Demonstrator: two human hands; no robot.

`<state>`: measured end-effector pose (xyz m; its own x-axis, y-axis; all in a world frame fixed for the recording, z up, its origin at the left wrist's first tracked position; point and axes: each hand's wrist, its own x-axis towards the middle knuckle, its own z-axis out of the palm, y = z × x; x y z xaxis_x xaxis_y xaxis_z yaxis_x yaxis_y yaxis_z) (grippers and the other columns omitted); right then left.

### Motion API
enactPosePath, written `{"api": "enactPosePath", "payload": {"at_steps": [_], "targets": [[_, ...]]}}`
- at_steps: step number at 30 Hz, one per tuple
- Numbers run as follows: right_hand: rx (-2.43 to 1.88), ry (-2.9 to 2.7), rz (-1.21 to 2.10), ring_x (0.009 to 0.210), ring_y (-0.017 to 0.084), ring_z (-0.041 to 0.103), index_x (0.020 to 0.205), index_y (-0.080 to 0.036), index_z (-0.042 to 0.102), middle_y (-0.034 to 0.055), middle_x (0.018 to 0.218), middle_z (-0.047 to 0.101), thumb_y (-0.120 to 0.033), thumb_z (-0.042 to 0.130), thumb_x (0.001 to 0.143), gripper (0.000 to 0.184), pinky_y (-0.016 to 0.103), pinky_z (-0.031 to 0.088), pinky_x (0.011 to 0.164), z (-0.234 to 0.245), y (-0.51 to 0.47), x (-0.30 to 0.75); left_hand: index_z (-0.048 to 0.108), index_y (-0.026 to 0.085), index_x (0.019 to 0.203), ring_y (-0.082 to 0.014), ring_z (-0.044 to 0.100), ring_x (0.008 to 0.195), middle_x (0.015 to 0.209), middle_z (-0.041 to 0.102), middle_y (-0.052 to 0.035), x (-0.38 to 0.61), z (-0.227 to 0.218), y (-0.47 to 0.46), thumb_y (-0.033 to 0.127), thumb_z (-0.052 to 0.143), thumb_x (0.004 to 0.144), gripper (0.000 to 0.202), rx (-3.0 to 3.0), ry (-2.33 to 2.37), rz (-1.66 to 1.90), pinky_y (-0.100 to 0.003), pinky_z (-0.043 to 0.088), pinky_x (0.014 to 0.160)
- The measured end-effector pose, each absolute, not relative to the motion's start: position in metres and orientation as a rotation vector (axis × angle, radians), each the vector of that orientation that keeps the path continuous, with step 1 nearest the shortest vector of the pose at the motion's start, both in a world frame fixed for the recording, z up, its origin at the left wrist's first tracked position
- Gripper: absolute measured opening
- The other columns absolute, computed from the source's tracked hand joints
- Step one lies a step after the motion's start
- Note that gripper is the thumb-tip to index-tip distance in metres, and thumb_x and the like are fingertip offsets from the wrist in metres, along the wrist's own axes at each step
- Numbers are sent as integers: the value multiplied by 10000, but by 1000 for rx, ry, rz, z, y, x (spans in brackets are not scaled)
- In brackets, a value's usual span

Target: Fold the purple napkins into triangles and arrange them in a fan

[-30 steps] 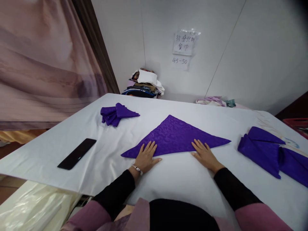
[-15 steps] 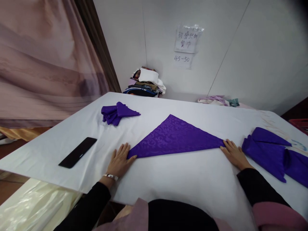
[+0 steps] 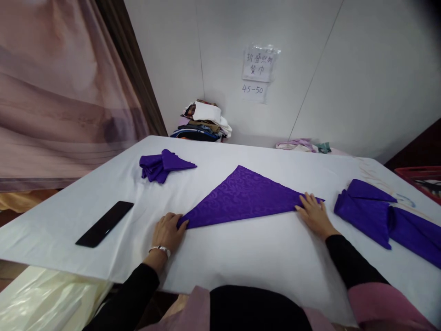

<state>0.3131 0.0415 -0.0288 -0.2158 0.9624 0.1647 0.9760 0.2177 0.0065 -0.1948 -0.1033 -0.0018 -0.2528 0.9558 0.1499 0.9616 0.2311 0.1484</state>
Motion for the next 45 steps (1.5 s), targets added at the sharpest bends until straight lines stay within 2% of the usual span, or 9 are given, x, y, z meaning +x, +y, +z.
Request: {"api": "enactPosePath", "payload": {"at_steps": [8,13,20,29,32,34,38,41,45], "targets": [[-1236,-2705,276,1394,261,213,1439,-194,320,112,1488,317,-515,328,927,605,503,105,1122,-9,-2,183,621,197,781,-230,604,746,790,658,-63,-194,9,-98,448,482,780,286,-1903,-2689,-463,-324,419,668],[-1153,-2758,468,1392,260,220,1446,-168,302,118,1483,324,-529,323,931,630,497,77,1130,-2,-17,149,554,212,644,-167,514,551,521,518,26,-191,30,-113,522,537,711,318,-1952,-2988,-762,-279,367,554],[-924,-2720,779,1393,246,220,1475,-201,203,90,1502,293,-446,498,885,704,493,95,1139,9,-59,113,546,196,597,-140,511,585,554,555,31,-173,78,-132,558,628,675,379,-2384,-2993,-1351,-268,413,612],[-899,-2134,1189,1385,249,241,1489,-237,93,106,1530,212,-460,679,743,974,457,237,1119,11,-103,85,494,178,602,-102,432,575,567,465,46,-101,114,-122,472,621,741,349,-2848,-2524,-1628,-236,369,557],[-917,-1894,1218,1339,254,333,1469,-255,173,91,1474,341,-412,681,744,899,462,275,1096,17,-106,83,476,177,607,-88,391,557,562,432,55,-76,117,-111,434,606,764,328,-2963,-2320,-1674,-222,344,533],[-924,-1765,1223,1262,254,427,1404,-267,318,68,1355,488,-396,648,772,724,453,333,1050,22,-107,83,475,178,611,-85,374,552,564,428,53,-63,118,-104,417,597,775,314,-3025,-2210,-1682,-220,328,522],[-915,-1613,1293,873,208,582,988,-235,605,23,890,639,-403,502,872,229,355,467,783,31,-108,89,383,188,546,-78,297,517,522,323,67,-47,121,-99,423,616,758,393,-3028,-2089,-1630,-223,254,474],[-896,-1618,1351,643,148,492,738,-206,581,-3,676,543,-421,480,882,278,291,415,613,37,-111,100,399,188,548,-78,307,508,517,332,65,-45,125,-101,439,599,777,394,-3076,-2038,-1622,-223,262,470],[-898,-1560,1536,583,112,417,703,-183,570,-19,632,484,-443,522,859,307,256,352,554,43,-119,117,560,182,665,-107,477,583,607,536,21,-57,126,-96,481,536,822,339,-3013,-2053,-1695,-241,404,568]]}}
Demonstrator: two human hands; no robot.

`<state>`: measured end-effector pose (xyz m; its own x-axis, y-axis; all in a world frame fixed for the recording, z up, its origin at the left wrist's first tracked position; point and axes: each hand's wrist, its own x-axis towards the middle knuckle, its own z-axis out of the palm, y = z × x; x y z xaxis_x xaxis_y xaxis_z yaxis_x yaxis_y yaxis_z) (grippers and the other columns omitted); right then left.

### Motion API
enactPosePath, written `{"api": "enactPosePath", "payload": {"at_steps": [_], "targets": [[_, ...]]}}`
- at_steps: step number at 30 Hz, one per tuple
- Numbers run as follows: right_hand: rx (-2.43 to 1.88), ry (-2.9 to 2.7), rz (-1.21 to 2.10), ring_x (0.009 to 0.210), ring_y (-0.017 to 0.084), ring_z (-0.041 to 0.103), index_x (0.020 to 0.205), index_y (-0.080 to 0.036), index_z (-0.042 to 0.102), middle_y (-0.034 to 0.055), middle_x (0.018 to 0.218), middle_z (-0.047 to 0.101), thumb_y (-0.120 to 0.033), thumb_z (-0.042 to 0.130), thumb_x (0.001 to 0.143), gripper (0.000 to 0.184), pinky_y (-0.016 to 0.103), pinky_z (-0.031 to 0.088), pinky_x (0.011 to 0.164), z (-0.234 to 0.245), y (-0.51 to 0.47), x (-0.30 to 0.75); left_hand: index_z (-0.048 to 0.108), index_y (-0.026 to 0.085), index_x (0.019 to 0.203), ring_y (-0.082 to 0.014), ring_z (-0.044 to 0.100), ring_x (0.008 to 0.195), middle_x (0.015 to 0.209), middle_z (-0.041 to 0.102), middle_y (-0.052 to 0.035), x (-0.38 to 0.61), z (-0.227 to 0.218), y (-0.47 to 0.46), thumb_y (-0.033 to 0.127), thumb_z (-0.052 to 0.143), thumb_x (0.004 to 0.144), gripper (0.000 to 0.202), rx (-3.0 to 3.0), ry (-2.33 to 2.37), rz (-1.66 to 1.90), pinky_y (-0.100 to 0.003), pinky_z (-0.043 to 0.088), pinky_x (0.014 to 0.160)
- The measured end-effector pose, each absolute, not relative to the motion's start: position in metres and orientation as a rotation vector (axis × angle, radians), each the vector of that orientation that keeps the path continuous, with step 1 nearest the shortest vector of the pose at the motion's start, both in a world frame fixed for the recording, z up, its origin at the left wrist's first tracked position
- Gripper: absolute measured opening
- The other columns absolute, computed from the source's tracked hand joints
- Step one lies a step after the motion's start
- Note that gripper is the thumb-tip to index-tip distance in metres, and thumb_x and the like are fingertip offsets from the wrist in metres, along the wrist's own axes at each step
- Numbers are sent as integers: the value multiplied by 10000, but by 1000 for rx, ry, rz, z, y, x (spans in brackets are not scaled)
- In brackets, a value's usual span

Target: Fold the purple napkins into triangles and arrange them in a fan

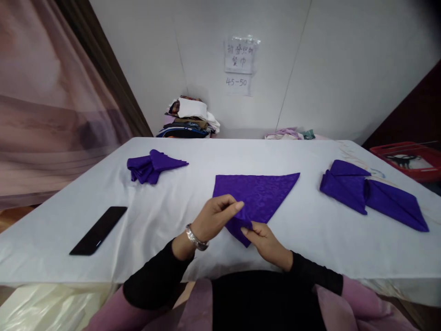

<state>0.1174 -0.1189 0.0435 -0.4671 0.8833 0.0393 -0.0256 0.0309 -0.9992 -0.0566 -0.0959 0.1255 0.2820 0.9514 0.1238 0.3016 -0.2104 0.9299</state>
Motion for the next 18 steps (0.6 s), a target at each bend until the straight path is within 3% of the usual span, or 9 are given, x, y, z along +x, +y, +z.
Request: {"api": "enactPosePath", "payload": {"at_steps": [3,6,13,18], "targets": [[-923,-1515,1645,570,102,414,693,-170,589,-26,616,488,-460,555,837,325,250,349,555,46,-125,130,642,180,809,-180,608,801,819,681,-39,-74,112,-79,513,489,837,367,1678,1216,940,-314,480,778],[-914,-1485,1707,593,108,458,708,-163,628,-20,636,540,-470,580,820,331,259,382,590,49,-128,141,674,183,915,-222,620,957,970,708,-60,-88,86,-57,550,434,850,443,1704,1196,762,-360,452,916],[-833,-1125,1768,625,119,553,771,-168,684,-8,688,639,-372,695,749,205,274,443,662,59,-110,168,709,188,975,-270,611,1026,1050,707,-80,-95,52,-22,655,314,832,627,1720,1178,451,-403,431,957],[-895,-907,1697,650,132,604,788,-166,669,12,725,671,-285,707,726,140,275,462,681,65,-64,200,726,211,897,-289,591,1038,1050,707,-64,-92,50,4,679,328,803,621,1784,1312,448,-377,432,924]]}}
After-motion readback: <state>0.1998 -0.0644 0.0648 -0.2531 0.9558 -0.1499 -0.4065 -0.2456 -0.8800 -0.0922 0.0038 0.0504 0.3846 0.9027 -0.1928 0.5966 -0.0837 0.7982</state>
